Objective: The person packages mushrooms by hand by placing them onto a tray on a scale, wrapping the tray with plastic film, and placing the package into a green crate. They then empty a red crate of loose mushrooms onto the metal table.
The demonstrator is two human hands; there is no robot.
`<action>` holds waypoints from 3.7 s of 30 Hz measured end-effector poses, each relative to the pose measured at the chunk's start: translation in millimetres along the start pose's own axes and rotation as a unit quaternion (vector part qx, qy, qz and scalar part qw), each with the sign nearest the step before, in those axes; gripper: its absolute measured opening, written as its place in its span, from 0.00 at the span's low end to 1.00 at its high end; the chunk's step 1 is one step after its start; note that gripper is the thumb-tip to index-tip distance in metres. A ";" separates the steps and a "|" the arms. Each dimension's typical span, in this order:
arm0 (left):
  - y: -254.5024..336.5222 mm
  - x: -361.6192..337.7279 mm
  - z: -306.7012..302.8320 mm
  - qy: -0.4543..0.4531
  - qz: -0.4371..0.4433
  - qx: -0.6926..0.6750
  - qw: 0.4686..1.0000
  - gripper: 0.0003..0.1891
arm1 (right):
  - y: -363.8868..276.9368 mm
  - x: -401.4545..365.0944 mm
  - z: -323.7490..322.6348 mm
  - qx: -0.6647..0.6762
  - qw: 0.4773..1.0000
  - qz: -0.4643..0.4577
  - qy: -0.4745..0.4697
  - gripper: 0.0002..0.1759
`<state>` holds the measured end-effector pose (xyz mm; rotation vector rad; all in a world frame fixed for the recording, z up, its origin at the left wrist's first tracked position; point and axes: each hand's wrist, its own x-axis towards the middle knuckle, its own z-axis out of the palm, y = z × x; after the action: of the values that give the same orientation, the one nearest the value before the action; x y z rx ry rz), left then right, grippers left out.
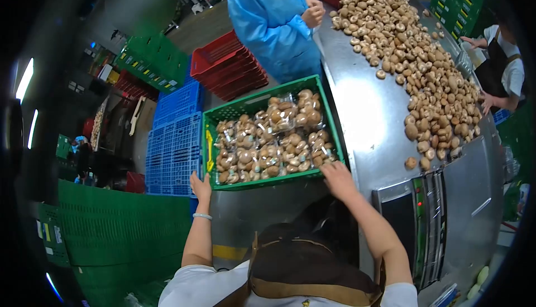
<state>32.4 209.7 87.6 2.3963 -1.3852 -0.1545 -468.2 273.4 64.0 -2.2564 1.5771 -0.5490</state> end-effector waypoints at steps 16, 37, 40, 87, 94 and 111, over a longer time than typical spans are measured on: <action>-143.5 87.4 38.2 -0.352 0.032 -0.369 0.860 0.41 | -280.0 180.5 151.1 0.068 0.994 0.075 0.046 0.20; -100.9 576.5 40.3 -0.671 0.259 -0.219 0.659 0.22 | -426.0 463.6 246.1 -0.136 0.908 0.277 -0.284 0.12; -65.2 647.4 70.6 -0.695 0.275 -0.191 0.637 0.21 | -397.7 580.3 225.1 0.059 0.981 0.185 0.015 0.11; 1272.8 843.8 743.8 -0.803 0.217 -0.303 0.465 0.34 | 620.1 946.5 -459.2 -0.076 0.566 0.661 0.487 0.37; 1345.9 748.9 786.5 -0.865 0.169 -0.279 0.383 0.33 | 702.6 948.3 -465.9 0.080 0.585 0.646 0.484 0.27; 1389.2 607.4 699.6 -0.874 0.150 -0.228 0.402 0.33 | 676.7 831.2 -453.9 0.230 0.601 0.522 0.559 0.24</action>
<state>-979.9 -1115.5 0.7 0.6213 -1.6511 -2.9653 -982.3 -756.5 236.6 -0.1244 2.3892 -1.8015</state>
